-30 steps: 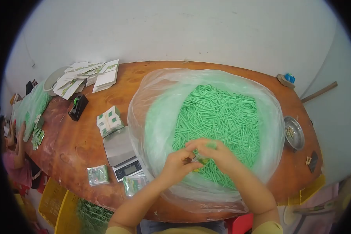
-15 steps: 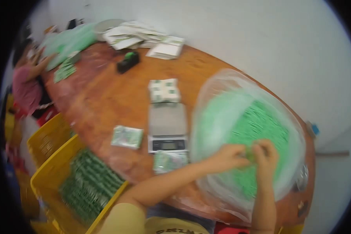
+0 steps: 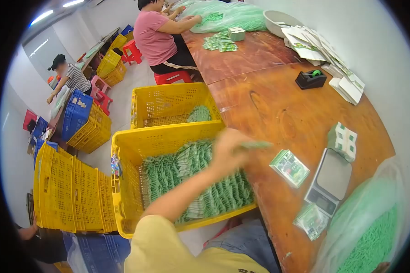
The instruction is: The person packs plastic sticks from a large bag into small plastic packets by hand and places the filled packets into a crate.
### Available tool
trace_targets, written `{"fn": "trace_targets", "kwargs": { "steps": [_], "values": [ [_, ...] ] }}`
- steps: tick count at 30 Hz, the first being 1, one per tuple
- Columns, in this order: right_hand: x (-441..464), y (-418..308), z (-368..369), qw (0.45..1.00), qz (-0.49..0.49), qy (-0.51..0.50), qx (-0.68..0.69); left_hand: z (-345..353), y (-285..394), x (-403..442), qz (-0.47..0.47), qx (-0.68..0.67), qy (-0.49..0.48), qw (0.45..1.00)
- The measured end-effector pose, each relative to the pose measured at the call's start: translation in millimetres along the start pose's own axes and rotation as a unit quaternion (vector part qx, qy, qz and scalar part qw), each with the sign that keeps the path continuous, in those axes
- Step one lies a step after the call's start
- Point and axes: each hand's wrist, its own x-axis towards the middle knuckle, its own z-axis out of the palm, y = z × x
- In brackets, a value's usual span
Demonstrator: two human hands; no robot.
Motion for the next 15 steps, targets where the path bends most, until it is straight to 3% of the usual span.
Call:
{"fn": "trace_targets", "kwargs": {
  "steps": [1,3,5,7,8,9,10,11,12,14,15],
  "values": [
    [-5,-18,-1,0.992,0.049,0.01,0.114,-24,-42,-7,0.031,0.144,0.035,0.988],
    [-17,-63,-11,0.932,0.151,0.033,0.329,-61,-124,-43,-0.065,0.227,0.122,0.964],
    [-30,-19,-7,0.974,0.108,0.0,0.198,-87,-170,-73,-0.189,0.337,0.128,0.913],
    [-38,7,-7,0.991,0.087,-0.018,0.102,-103,-214,-104,-0.25,0.422,0.064,0.869],
    [-41,7,-10,0.994,0.091,-0.012,0.066,-112,-246,-127,-0.233,0.446,0.055,0.862],
    [-29,-6,-18,0.944,0.199,-0.067,0.256,-107,-236,-126,-0.298,0.46,0.049,0.835],
    [-29,-10,-33,0.854,0.291,-0.088,0.423,-103,-231,-121,-0.322,0.479,-0.011,0.816],
    [-32,-15,-32,0.872,0.291,-0.027,0.394,-90,-216,-115,-0.371,0.401,0.002,0.837],
    [-33,-23,-30,0.886,0.292,0.033,0.359,-78,-219,-120,-0.443,0.162,0.069,0.879],
    [-30,-28,-46,0.86,0.296,0.038,0.414,-85,-314,-170,-0.487,0.096,-0.033,0.868],
    [-34,-16,-49,0.833,0.265,0.008,0.486,-72,-280,-163,-0.457,0.128,0.009,0.88]
  ]
}}
